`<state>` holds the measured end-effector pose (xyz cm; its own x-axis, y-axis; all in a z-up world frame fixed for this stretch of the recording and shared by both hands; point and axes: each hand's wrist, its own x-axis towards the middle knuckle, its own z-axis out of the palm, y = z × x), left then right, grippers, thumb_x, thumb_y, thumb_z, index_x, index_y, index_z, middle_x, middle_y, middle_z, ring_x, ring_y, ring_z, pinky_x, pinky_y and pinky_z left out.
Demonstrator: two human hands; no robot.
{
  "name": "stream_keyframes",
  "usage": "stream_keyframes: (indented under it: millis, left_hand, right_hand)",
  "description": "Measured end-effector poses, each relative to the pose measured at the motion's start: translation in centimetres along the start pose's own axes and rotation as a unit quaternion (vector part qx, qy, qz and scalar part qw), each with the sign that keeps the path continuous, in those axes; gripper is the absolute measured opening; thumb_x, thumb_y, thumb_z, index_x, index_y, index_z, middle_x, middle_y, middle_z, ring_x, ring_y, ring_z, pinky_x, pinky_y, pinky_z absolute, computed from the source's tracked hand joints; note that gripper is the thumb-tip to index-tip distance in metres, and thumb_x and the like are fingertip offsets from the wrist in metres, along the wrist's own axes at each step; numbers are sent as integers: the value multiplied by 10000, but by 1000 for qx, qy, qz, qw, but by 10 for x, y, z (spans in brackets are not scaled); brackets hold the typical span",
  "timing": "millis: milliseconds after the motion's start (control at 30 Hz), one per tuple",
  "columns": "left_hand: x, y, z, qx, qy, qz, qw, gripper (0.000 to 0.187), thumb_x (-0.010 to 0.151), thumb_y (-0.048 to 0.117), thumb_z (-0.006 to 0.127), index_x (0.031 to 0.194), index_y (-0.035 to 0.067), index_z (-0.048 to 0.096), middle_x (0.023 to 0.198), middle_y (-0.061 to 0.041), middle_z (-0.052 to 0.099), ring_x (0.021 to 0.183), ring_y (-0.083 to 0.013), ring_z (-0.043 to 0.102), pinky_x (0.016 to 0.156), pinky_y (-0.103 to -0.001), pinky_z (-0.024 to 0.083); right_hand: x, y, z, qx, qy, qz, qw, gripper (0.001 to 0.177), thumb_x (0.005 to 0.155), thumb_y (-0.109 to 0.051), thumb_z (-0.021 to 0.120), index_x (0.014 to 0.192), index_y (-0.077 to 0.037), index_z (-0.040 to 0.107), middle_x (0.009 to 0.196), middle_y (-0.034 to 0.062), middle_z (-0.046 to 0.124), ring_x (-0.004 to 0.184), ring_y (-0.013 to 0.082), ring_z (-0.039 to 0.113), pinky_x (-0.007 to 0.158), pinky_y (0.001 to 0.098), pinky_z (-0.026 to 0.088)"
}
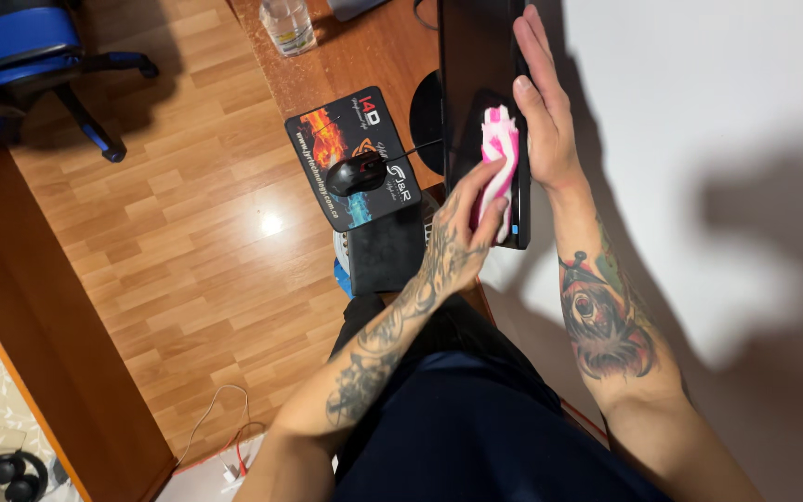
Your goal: The person cleans a computer monitor by wiping its screen, back, and stand with a pink and white striped cloth and a spray bottle.
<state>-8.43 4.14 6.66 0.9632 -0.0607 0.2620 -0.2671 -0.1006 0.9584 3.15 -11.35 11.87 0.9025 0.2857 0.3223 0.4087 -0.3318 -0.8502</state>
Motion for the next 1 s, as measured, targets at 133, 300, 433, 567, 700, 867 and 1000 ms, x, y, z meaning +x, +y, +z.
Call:
stream_keyframes:
  millis: [133,300,433,567,700,867,1000]
  left_hand:
    - [0,-20,-3,-58,-33,-71,995,367,1083,177,545,1443,126,496,1158,-161,706,957,-272,749,834,-371,602]
    - [-11,-58,-14,2,-48,-71,996,242,1006,128,619,1243,86,641,1185,-149,722,1019,-300,725,875,-377,598]
    - [-31,-41,-4,18,-32,93,995,167,999,74,624,1145,93,702,1272,-111,710,1257,-337,677,1022,-381,593]
    - [-38,-51,-3,19,-30,57,998,197,964,42,647,1151,77,699,1308,-140,695,1256,-326,667,1051,-410,566]
    - [-40,-66,-15,5,-51,-81,995,198,940,41,650,1124,83,709,1316,-147,698,1189,-317,695,976,-380,583]
    - [-36,-27,-8,30,-33,19,999,220,921,28,635,1119,98,702,1309,-150,696,1189,-332,686,1022,-398,554]
    - [-43,-38,-1,42,-15,22,999,242,945,16,593,1156,100,677,1323,-154,682,1210,-338,682,1031,-393,558]
  right_hand:
    - [-2,1,1,1,1,4,1000,531,1189,-223,385,1684,-47,311,1760,93,203,1647,209,131,1385,357,90]
    - [-2,2,2,11,-3,3,1000,531,1189,-213,391,1686,-49,308,1741,86,223,1648,202,135,1382,352,87]
    - [-3,2,1,10,-2,8,1000,518,1195,-203,385,1688,-60,314,1740,80,242,1648,200,122,1382,349,82]
    - [-4,1,1,11,-3,3,1000,509,1206,-206,387,1691,-72,315,1742,72,238,1650,199,120,1387,347,84]
    - [-5,4,2,8,-6,6,1000,516,1199,-212,389,1687,-66,313,1738,77,244,1647,204,120,1385,350,83]
    - [-4,11,1,-4,21,54,998,507,1176,-212,422,1645,-29,369,1756,123,293,1676,246,172,1397,378,109]
    - [-4,14,0,37,8,21,999,500,1200,-219,414,1655,-25,351,1722,114,327,1627,225,218,1360,341,133]
